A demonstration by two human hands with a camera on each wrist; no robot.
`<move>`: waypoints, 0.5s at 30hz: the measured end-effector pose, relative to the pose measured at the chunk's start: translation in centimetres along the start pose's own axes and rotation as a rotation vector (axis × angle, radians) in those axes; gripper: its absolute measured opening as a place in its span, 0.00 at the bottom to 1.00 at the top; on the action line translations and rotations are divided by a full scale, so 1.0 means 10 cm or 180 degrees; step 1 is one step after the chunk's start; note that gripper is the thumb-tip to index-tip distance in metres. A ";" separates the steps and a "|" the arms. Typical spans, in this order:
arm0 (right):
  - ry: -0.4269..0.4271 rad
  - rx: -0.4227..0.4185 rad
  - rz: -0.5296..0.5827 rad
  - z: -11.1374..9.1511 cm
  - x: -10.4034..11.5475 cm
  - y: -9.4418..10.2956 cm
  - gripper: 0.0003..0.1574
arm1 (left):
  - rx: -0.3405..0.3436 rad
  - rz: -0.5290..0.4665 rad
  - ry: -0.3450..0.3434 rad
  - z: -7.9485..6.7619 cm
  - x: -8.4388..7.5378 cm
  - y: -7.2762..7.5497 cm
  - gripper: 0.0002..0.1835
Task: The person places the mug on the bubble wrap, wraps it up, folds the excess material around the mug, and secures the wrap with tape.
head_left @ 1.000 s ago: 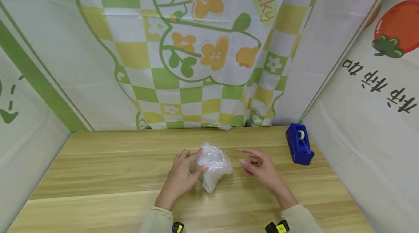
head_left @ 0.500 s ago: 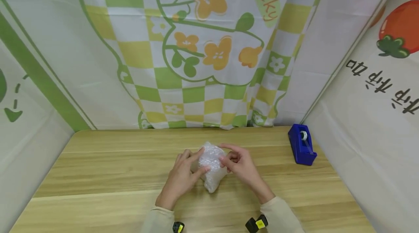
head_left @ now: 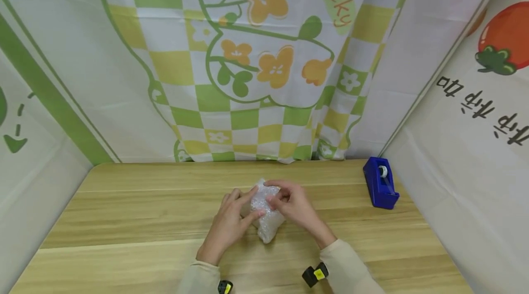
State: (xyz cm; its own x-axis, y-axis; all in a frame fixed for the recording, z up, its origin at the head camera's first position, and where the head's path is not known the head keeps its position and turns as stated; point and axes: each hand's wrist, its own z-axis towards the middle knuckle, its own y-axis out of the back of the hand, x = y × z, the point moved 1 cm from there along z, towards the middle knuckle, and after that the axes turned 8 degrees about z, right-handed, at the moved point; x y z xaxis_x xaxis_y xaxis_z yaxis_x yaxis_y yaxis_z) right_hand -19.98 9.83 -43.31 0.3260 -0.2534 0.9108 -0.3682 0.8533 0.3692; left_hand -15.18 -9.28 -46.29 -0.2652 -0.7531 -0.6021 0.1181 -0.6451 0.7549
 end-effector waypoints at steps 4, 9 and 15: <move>-0.0056 0.0055 -0.0123 0.01 -0.01 -0.03 0.20 | 0.0008 -0.0042 0.0033 -0.01 0.00 0.00 0.34; -0.0036 0.0112 -0.0273 0.01 0.00 -0.05 0.20 | -0.0014 -0.0071 0.0057 -0.01 -0.01 0.00 0.34; 0.0009 0.0057 -0.0494 0.00 0.03 -0.08 0.20 | -0.0051 -0.0087 0.0044 0.00 0.00 -0.02 0.34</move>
State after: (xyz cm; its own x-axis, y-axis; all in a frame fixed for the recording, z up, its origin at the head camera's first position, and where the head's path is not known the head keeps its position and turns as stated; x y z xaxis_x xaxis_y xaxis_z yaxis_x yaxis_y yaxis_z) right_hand -19.56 9.09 -43.30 0.3826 -0.3805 0.8420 -0.3285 0.7957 0.5088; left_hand -15.16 -9.20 -46.44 -0.2552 -0.7369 -0.6260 0.1263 -0.6673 0.7340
